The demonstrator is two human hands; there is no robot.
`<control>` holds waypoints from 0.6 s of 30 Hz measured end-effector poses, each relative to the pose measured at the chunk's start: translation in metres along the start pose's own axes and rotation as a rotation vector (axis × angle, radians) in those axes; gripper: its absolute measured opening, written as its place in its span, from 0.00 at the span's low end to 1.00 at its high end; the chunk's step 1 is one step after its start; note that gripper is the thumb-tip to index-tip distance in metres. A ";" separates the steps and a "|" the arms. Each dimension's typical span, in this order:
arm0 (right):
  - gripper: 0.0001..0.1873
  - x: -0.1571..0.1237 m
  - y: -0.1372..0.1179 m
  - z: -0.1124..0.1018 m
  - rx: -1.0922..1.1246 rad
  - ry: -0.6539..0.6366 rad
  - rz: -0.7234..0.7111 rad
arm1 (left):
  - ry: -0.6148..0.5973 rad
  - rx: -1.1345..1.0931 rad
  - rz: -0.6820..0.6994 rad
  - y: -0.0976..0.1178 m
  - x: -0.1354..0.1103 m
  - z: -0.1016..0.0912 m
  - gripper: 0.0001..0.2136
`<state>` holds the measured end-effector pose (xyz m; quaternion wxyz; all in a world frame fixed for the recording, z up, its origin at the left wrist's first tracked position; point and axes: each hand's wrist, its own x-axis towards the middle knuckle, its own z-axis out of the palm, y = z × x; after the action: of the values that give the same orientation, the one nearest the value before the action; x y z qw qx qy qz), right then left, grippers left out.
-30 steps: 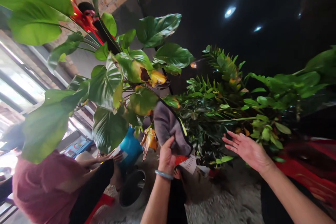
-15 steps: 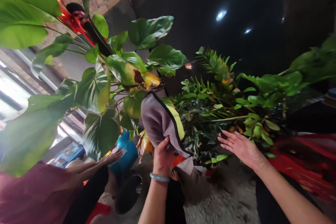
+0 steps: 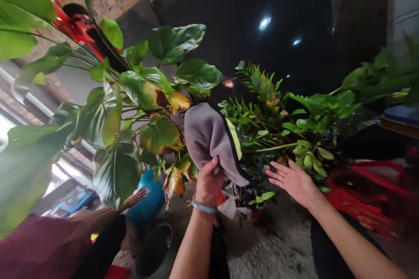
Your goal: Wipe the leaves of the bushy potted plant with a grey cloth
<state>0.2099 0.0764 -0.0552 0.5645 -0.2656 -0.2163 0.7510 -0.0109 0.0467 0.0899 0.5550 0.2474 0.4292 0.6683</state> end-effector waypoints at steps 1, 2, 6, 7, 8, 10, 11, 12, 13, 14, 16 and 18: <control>0.23 0.000 0.000 0.000 0.010 0.001 -0.004 | -0.028 -0.017 0.000 -0.003 0.006 0.007 0.07; 0.24 0.001 0.000 0.000 0.017 0.001 -0.005 | -0.059 -0.013 -0.026 -0.010 0.007 0.011 0.08; 0.27 0.005 -0.001 -0.004 0.011 0.022 0.061 | -0.126 0.208 -0.277 -0.056 -0.017 -0.006 0.14; 0.27 0.006 -0.002 -0.006 0.008 0.034 0.090 | -0.145 0.263 -0.339 -0.062 -0.026 -0.014 0.16; 0.27 0.007 -0.003 -0.006 0.007 0.044 0.114 | -0.176 0.296 -0.388 -0.064 -0.035 -0.019 0.18; 0.27 0.007 -0.004 -0.007 0.010 0.064 0.139 | -0.264 0.285 -0.391 -0.054 -0.043 -0.020 0.21; 0.28 0.007 -0.004 -0.006 0.016 0.076 0.140 | -0.306 0.252 -0.336 -0.045 -0.042 -0.014 0.21; 0.28 0.007 -0.005 -0.005 0.025 0.087 0.135 | -0.337 0.210 -0.258 -0.035 -0.037 -0.005 0.21; 0.28 0.007 -0.005 -0.004 0.037 0.098 0.130 | -0.354 0.170 -0.178 -0.025 -0.029 0.006 0.21; 0.28 0.006 -0.005 -0.002 0.051 0.105 0.124 | -0.363 0.133 -0.107 -0.017 -0.019 0.019 0.20; 0.29 0.006 -0.004 0.000 0.084 0.108 0.106 | -0.337 0.085 -0.037 -0.013 0.004 0.039 0.17; 0.29 0.005 -0.004 0.001 0.104 0.097 0.095 | -0.257 0.095 -0.063 -0.024 0.017 0.046 0.15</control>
<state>0.2108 0.0826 -0.0530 0.5510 -0.2820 -0.1366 0.7734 0.0345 0.0776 0.0910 0.6138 0.3432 0.3934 0.5922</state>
